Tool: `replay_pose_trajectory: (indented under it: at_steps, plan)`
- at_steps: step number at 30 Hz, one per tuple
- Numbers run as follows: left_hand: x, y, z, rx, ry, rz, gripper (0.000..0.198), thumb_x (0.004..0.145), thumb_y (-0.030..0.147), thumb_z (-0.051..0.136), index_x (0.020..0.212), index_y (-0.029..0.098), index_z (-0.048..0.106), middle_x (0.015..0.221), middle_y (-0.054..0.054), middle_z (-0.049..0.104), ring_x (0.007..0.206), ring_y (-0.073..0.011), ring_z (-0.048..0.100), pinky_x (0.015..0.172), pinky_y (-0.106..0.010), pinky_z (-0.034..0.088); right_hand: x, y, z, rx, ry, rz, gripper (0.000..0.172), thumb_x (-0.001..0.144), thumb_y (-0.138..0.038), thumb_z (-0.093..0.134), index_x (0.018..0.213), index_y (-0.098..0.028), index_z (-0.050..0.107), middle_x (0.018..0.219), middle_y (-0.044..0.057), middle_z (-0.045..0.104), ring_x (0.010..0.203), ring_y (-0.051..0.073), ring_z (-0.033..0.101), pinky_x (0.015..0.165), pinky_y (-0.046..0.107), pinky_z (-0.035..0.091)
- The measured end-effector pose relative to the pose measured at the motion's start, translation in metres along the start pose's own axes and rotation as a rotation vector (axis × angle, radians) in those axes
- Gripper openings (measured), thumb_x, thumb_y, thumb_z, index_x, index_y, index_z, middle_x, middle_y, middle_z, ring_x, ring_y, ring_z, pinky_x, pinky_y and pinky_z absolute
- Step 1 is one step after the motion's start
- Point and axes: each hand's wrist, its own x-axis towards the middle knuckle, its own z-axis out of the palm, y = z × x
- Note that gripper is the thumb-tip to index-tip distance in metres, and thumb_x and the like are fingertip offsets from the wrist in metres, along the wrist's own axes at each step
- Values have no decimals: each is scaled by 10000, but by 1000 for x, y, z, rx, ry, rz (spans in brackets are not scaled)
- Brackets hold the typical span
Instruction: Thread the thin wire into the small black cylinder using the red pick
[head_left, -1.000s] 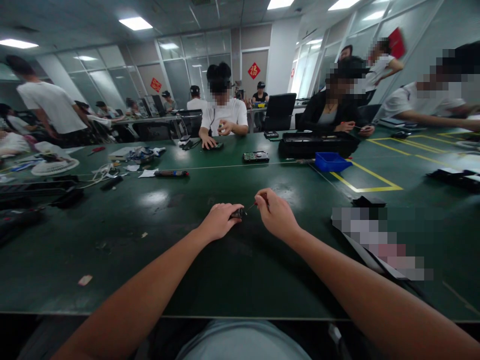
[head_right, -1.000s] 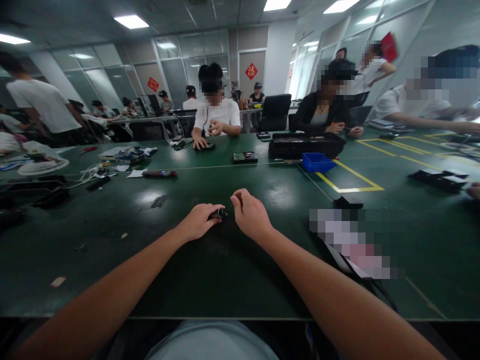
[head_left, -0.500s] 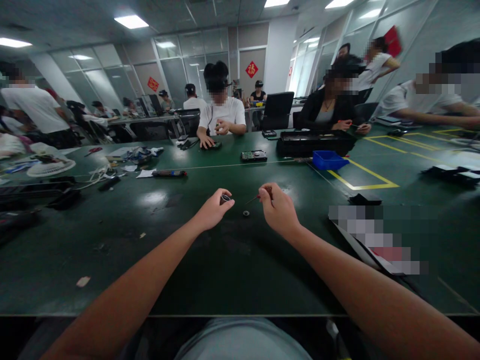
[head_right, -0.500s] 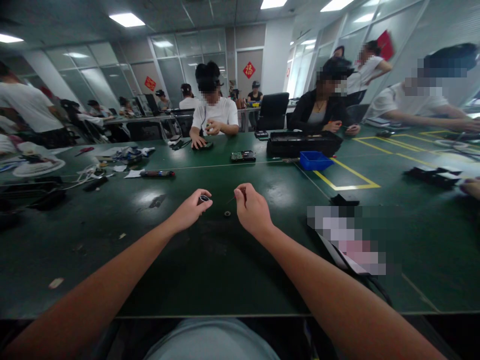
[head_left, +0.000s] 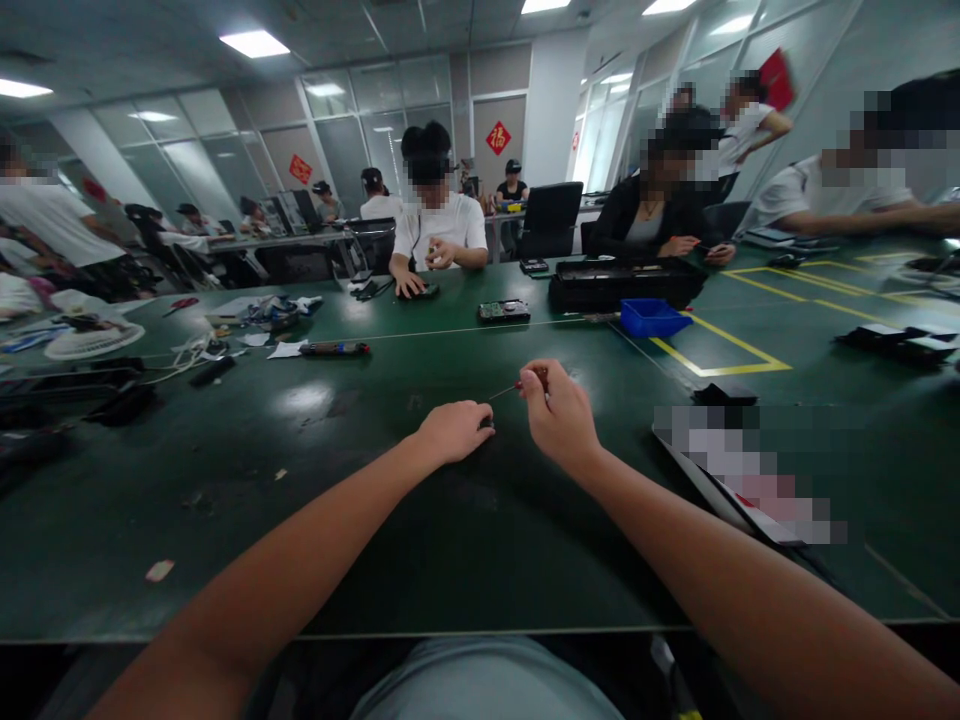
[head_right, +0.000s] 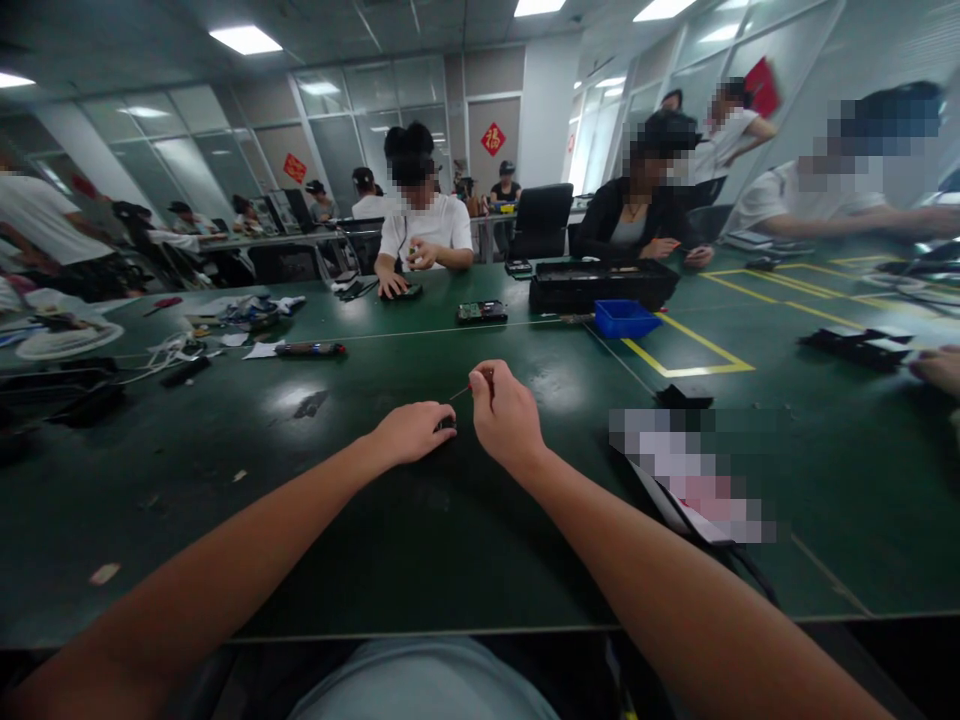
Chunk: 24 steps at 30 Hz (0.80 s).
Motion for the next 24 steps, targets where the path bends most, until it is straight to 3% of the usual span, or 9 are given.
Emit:
replay_pose_trajectory:
  at_steps: [4,7,13,17,20,24]
  plan:
    - [-4,-6,-2,-61,40,-21,247,914,374,560,1069,197,635,1001,-103,684,879,-272,651,765,-377,497,0,-1,0,-3,-5,13,205,996,-370,400,948,-230,541,786,57,675,723,222,646,671,339,433]
    - [-9,-23,-7,-206,112,-53,233,888,357,571,1050,202,633,956,-76,687,847,-237,640,740,-342,481,0,-2,-1,4,-14,15,202,994,-361,401,949,-224,542,792,59,674,723,218,642,673,339,433]
    - [-28,-70,-25,-764,285,-211,208,850,296,525,977,180,643,802,-24,602,618,-125,533,555,-245,388,0,0,0,16,-30,18,194,996,-348,403,959,-220,544,809,58,678,736,215,645,681,339,434]
    - [-54,-102,-43,-1155,426,-360,224,817,370,616,832,158,548,742,6,520,521,-81,453,447,-202,292,0,0,1,14,-30,32,191,993,-352,413,952,-224,549,807,56,680,739,216,647,691,342,436]
    - [-81,-132,-57,-1326,573,-463,200,801,311,652,853,150,546,741,11,518,518,-78,452,437,-198,314,0,1,2,27,-35,33,195,992,-352,414,958,-221,553,815,59,684,744,217,650,690,341,438]
    - [-123,-172,-78,-1424,785,-691,103,910,199,523,950,147,603,673,29,530,552,-80,473,497,-188,379,0,3,3,26,-37,28,203,994,-361,410,957,-224,555,809,58,681,744,219,650,680,338,437]
